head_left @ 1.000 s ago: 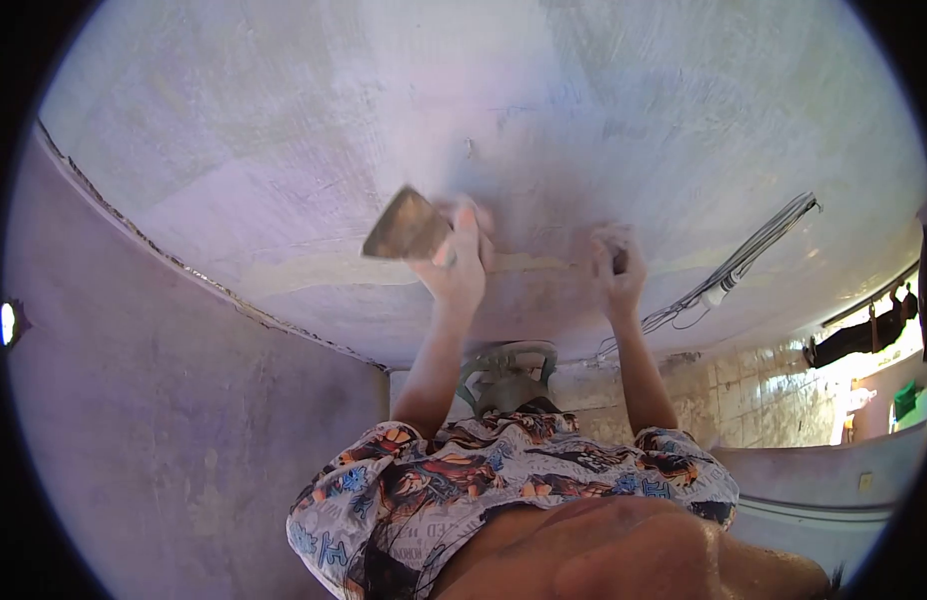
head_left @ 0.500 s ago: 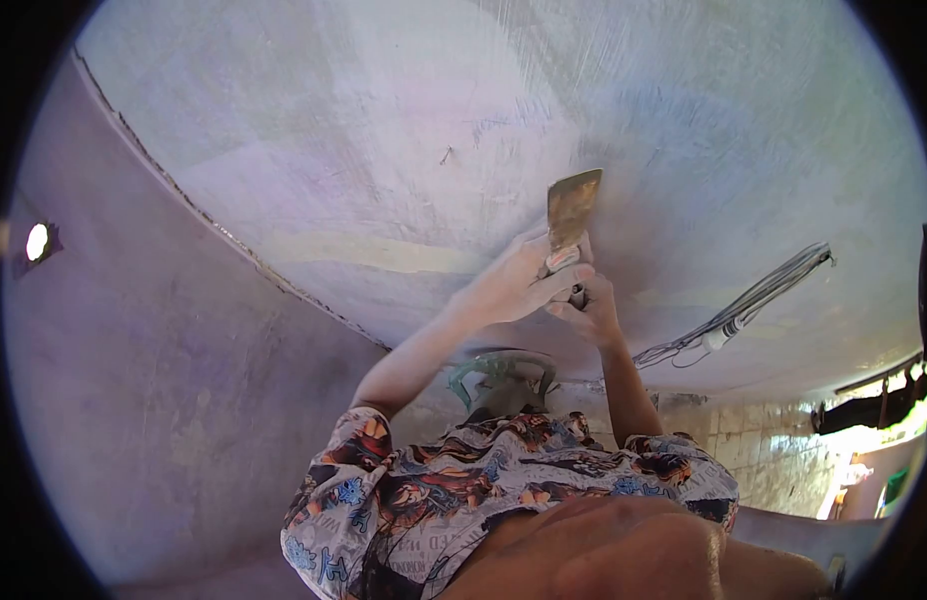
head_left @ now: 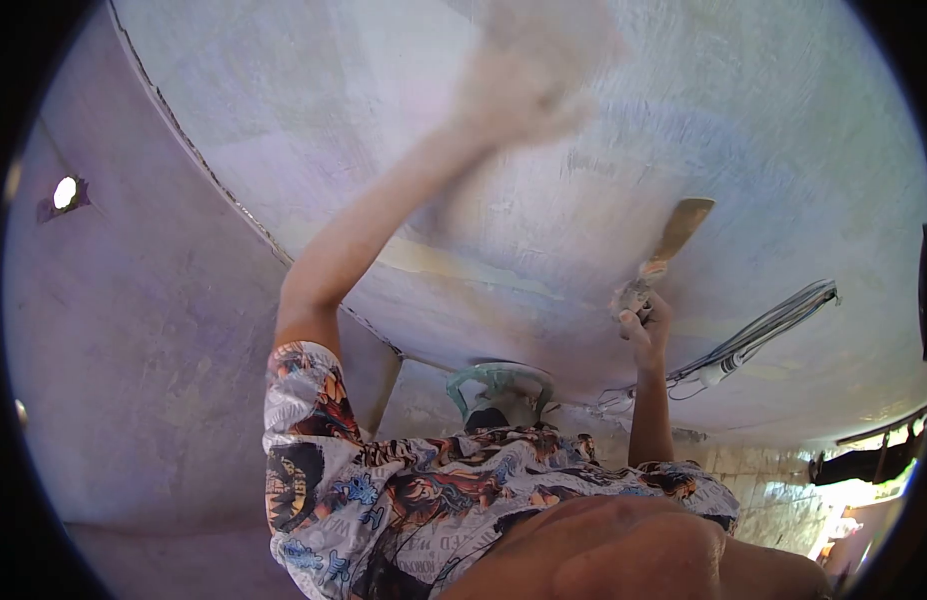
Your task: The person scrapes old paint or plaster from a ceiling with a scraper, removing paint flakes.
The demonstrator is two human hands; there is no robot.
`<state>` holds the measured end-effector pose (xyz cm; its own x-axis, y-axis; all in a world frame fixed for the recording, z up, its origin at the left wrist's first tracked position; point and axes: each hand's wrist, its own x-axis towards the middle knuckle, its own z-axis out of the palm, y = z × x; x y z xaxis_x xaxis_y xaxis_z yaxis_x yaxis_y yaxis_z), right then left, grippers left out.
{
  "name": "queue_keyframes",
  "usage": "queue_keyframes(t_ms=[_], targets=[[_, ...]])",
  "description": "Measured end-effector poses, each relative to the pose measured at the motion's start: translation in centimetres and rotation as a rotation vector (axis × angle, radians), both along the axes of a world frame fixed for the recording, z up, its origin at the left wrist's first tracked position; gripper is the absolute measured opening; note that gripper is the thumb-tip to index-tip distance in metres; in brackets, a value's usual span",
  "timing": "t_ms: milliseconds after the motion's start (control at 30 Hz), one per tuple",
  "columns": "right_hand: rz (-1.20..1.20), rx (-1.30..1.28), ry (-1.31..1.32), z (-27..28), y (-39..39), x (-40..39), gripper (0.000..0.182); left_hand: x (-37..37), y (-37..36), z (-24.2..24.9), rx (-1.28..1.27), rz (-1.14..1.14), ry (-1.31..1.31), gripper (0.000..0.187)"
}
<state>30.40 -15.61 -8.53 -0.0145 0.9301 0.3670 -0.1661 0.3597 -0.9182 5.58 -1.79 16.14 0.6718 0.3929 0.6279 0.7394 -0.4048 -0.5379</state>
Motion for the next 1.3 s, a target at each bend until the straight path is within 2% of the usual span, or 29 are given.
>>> queue_keyframes(t_ms=[67, 167, 233, 300, 333, 400, 500, 600, 633, 700, 767, 833, 900, 933, 1000, 1033, 1067, 1100, 1133, 1167, 1200, 1233, 1300], targets=[[-0.027, -0.032, 0.011, 0.0, -0.2, 0.8, 0.042, 2.8, 1.8, -4.5, 0.349, -0.64, 0.303, 0.055], [-0.09, 0.052, -0.04, 0.0, -0.8, 1.8, 0.046, 0.3, 1.9, -1.2, 0.269, -0.698, 0.316, 0.054], [-0.137, 0.065, -0.048, -0.1, -1.6, 2.1, 0.048, -4.2, 0.6, 4.5, -0.075, -0.073, 0.009, 0.05], [-0.18, 0.049, -0.04, 0.0, -2.3, 2.4, 0.05, -8.5, 1.4, 10.7, 0.423, -0.124, -0.382, 0.067], [-0.169, 0.031, -0.045, 0.2, -2.5, 2.7, 0.05, -11.0, 3.9, 12.2, 0.411, -0.127, -0.375, 0.067], [-0.162, 0.004, -0.053, 0.2, -2.5, 2.7, 0.051, -14.4, 8.4, 14.2, 0.533, -0.144, -1.027, 0.063], [-0.135, -0.036, -0.022, -0.2, -2.0, 3.7, 0.049, -6.6, 6.7, 10.4, 0.562, -0.115, -0.912, 0.066], [-0.115, -0.019, -0.002, -0.4, -1.8, 2.6, 0.048, 1.6, 0.5, 3.4, 0.381, -0.171, -0.435, 0.068], [-0.118, 0.001, 0.005, -0.2, -1.6, 2.2, 0.048, 2.9, 1.5, 0.0, 0.268, -0.181, -0.359, 0.053], [-0.122, 0.008, 0.016, -0.3, -1.7, 1.4, 0.047, 4.4, -0.6, -4.8, 0.149, -0.365, 0.017, 0.062], [-0.093, 0.006, 0.037, -0.1, -1.8, 0.7, 0.043, 4.3, -0.8, -10.2, -0.082, -0.566, 0.251, 0.07], [-0.058, 0.018, 0.014, 0.8, -2.2, -0.2, 0.04, 3.5, -4.2, -12.5, -0.746, -0.791, 0.079, 0.072], [-0.025, 0.032, -0.007, 0.8, -2.6, -1.3, 0.037, 2.8, -8.0, -15.3, -1.29, -0.858, -0.321, 0.067], [0.014, 0.008, -0.045, 0.3, -2.5, -1.7, 0.035, 3.1, -9.3, -16.5, -1.29, -0.864, -0.317, 0.067], [0.045, -0.015, -0.086, 0.3, -2.6, -2.2, 0.033, 4.0, -11.3, -18.7, -1.363, -1.065, -0.685, 0.057], [0.038, -0.024, -0.251, 0.7, -2.7, -2.4, 0.033, 4.2, -11.8, -19.9, -1.363, -1.071, -0.68, 0.057], [0.034, -0.041, -0.415, 0.9, -3.0, -2.5, 0.034, 4.4, -12.3, -21.3, -1.455, -1.068, -0.849, 0.049], [0.034, -0.044, -0.414, 1.2, -3.0, -3.1, 0.034, 4.4, -12.4, -22.3, -1.543, -1.055, -1.021, 0.044], [0.026, 0.058, -0.424, 1.5, -3.0, -3.7, 0.033, 4.3, -12.3, -22.7, -1.546, -1.052, -1.023, 0.044], [0.02, 0.16, -0.432, 1.9, -3.1, -4.1, 0.032, 3.9, -12.2, -23.1, -1.43, -1.077, -1.088, 0.037], [0.021, 0.158, -0.429, 2.3, -3.1, -4.0, 0.032, 3.4, -12.1, -23.4, -1.312, -1.099, -1.145, 0.031], [0.05, 0.064, -0.428, 2.8, -3.2, -3.9, 0.031, 2.4, -12.3, -23.4, -1.315, -1.096, -1.144, 0.031], [0.079, -0.03, -0.42, 3.6, -2.8, -3.7, 0.03, -0.3, -12.6, -23.2, -1.366, -0.924, -1.406, 0.03]])
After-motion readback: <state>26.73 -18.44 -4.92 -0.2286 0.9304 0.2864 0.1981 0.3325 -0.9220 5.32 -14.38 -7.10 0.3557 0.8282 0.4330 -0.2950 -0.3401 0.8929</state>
